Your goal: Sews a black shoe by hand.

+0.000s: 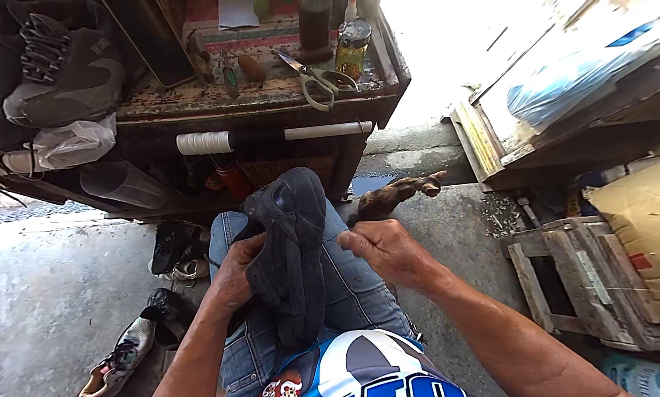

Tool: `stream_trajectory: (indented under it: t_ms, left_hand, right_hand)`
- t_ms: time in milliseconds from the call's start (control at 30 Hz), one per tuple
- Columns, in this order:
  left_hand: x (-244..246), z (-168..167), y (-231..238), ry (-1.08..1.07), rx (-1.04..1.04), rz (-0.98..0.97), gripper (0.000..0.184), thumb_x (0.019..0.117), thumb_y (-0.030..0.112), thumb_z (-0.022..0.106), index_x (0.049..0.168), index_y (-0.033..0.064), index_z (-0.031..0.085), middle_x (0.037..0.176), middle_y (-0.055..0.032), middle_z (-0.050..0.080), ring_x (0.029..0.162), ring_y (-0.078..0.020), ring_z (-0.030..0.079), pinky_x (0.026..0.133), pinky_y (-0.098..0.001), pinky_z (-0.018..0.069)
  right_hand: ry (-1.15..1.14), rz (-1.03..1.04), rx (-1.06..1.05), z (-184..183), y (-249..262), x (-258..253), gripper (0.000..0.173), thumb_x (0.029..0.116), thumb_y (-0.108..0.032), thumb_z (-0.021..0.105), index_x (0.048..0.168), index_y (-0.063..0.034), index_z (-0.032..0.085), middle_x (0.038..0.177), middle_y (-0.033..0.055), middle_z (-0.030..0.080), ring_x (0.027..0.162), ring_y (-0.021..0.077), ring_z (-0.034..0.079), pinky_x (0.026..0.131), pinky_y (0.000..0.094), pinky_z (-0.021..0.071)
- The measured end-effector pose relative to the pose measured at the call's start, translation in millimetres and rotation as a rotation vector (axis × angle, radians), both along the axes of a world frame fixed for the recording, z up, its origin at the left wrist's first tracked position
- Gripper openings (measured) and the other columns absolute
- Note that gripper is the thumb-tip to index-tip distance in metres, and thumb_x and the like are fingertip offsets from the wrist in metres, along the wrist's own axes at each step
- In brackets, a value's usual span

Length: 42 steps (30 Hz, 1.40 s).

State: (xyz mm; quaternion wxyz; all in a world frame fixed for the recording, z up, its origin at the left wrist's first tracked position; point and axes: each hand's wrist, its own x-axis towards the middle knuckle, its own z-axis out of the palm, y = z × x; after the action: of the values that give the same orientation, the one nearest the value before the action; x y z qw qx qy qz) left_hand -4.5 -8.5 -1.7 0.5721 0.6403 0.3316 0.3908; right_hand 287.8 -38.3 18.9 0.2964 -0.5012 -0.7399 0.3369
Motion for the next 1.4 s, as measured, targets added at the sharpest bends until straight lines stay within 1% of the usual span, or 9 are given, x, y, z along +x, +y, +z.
stream_trajectory:
  t_ms: [100,233,367,533,767,967,1100,1267,1400]
  left_hand:
    - [3.0,1.3,0.8,0.017,0.017,0.001,0.015,0.0997,0.013,0.06,0.106,0.0133,0.073,0.094,0.0111,0.074,0.088,0.0021,0.069,0.083,-0.0204,0.0586]
    - [-0.4,5.5,-0.4,0.095,0.061,0.05,0.018,0.0988,0.012,0.06,0.11,0.0077,0.073,0.097,0.0056,0.075,0.09,-0.0017,0.07,0.085,-0.0227,0.0597]
    - [-8.9,5.6,0.9,0.27,0.16,0.142,0.021,0.1,0.016,0.06,0.113,0.0083,0.074,0.102,0.001,0.075,0.093,-0.0065,0.071,0.087,-0.0267,0.0602]
    - [-14.2,-1.3,6.8,0.262,0.117,0.187,0.02,0.0988,0.021,0.063,0.109,0.0099,0.075,0.095,0.003,0.072,0.086,-0.0045,0.069,0.08,-0.0233,0.0593]
    - [-15.3,-0.6,8.1,0.219,0.092,0.134,0.018,0.0942,0.023,0.067,0.105,0.0111,0.076,0.094,0.0049,0.072,0.086,-0.0036,0.069,0.08,-0.0233,0.0595]
    - [-15.5,4.6,7.0,0.221,0.103,0.133,0.019,0.0923,0.019,0.069,0.108,0.0126,0.076,0.097,0.0042,0.072,0.086,-0.0048,0.069,0.079,-0.0242,0.0606]
    - [-16.3,5.8,7.3,0.282,0.11,0.12,0.018,0.0925,0.024,0.07,0.106,0.0145,0.078,0.098,0.0057,0.072,0.087,-0.0028,0.069,0.078,-0.023,0.0602]
    - [-10.1,7.4,7.9,0.472,0.195,0.093,0.021,0.0909,0.039,0.066,0.08,0.0224,0.074,0.083,0.0121,0.067,0.081,0.002,0.063,0.073,-0.026,0.0543]
    - [-50.8,7.5,4.9,0.555,0.268,0.286,0.037,0.102,0.037,0.059,0.081,0.009,0.071,0.08,0.0015,0.065,0.077,-0.0071,0.062,0.072,-0.033,0.0541]
  right_hand:
    - [0.014,-0.202,0.169,-13.4,3.3,-12.5,0.037,0.1029,-0.033,0.062,0.077,-0.007,0.07,0.068,-0.0005,0.06,0.062,0.0054,0.056,0.057,0.0232,0.0465]
    - [0.059,-0.096,-0.075,-15.6,2.5,-21.6,0.026,0.1003,-0.026,0.061,0.11,-0.0088,0.077,0.089,-0.0001,0.071,0.077,0.0039,0.063,0.071,0.0228,0.0539]
    - [0.118,0.039,-0.256,-18.6,3.3,-17.5,0.023,0.0999,-0.028,0.061,0.098,-0.0114,0.077,0.087,-0.002,0.063,0.078,0.0024,0.057,0.069,0.0213,0.0471]
    - [0.608,0.177,-0.272,12.0,0.0,19.7,0.018,0.0969,-0.028,0.062,0.091,-0.0146,0.073,0.124,0.0011,0.063,0.081,0.0043,0.061,0.063,0.0216,0.0525]
    - [0.887,0.018,-0.121,76.1,-0.5,119.5,0.018,0.1012,-0.033,0.052,0.093,-0.0224,0.065,0.074,-0.0055,0.058,0.049,0.0048,0.052,0.042,0.019,0.0449]
    - [0.523,-0.405,0.033,79.0,13.4,173.4,0.02,0.1023,-0.024,0.046,0.094,-0.0249,0.064,0.078,-0.0079,0.062,0.057,0.0043,0.056,0.047,0.0201,0.0481]
    - [-0.258,-0.503,0.128,56.9,34.9,146.2,0.038,0.1054,-0.029,0.056,0.131,-0.0016,0.062,0.123,0.0195,0.065,0.101,0.0289,0.068,0.085,0.0519,0.0576]
    - [0.071,-0.037,0.09,41.4,49.9,15.0,0.06,0.0991,-0.017,0.063,0.156,-0.0123,0.044,0.105,0.0049,0.07,0.082,0.0118,0.067,0.072,0.0337,0.0602]
    - [0.172,0.165,-0.013,16.2,59.4,-34.7,0.05,0.1061,-0.025,0.057,0.155,-0.0244,0.047,0.105,0.0008,0.072,0.069,0.0062,0.065,0.059,0.0272,0.0577]
